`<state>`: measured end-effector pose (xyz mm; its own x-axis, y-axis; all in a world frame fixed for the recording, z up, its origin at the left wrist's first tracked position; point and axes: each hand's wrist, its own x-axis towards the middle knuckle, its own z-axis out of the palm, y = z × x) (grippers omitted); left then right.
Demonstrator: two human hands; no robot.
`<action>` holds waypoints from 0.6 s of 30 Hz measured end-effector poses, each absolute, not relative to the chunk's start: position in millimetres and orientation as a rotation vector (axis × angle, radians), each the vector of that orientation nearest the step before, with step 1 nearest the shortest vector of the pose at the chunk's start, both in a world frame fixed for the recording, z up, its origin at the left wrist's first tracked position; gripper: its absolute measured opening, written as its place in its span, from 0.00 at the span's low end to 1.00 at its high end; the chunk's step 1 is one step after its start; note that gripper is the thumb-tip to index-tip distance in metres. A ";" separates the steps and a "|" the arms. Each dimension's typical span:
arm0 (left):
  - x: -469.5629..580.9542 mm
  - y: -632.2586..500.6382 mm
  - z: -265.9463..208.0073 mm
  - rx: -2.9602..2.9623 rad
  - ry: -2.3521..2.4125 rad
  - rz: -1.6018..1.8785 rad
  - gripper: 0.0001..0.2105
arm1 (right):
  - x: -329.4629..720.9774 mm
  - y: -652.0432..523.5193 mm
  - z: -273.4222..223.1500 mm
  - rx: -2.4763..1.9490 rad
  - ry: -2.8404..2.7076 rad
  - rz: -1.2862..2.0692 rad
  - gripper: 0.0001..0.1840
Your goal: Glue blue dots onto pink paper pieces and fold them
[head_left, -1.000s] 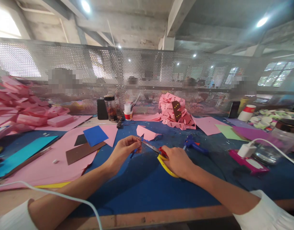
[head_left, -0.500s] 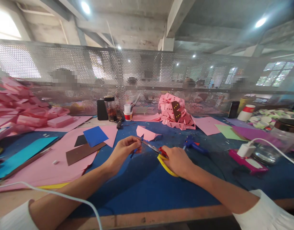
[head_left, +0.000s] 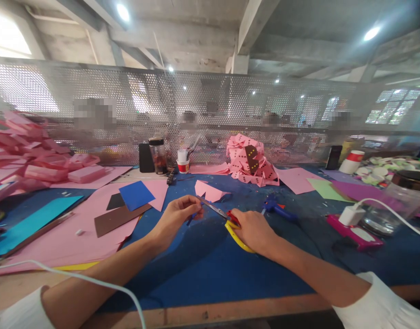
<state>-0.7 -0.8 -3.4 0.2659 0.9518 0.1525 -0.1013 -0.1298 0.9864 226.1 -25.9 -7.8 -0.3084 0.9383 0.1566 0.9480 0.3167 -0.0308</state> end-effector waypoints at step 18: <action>-1.1 -0.4 -2.3 1.372 0.863 1.167 0.06 | 230.1 -23.2 -16.1 -1.620 -2.365 -0.095 0.13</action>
<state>-1.1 -0.4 -2.3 0.2534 0.9515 0.1744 -0.1123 -0.1501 0.9823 230.1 -23.2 -16.1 -0.3370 0.9051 0.2592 0.9229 0.3720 -0.0989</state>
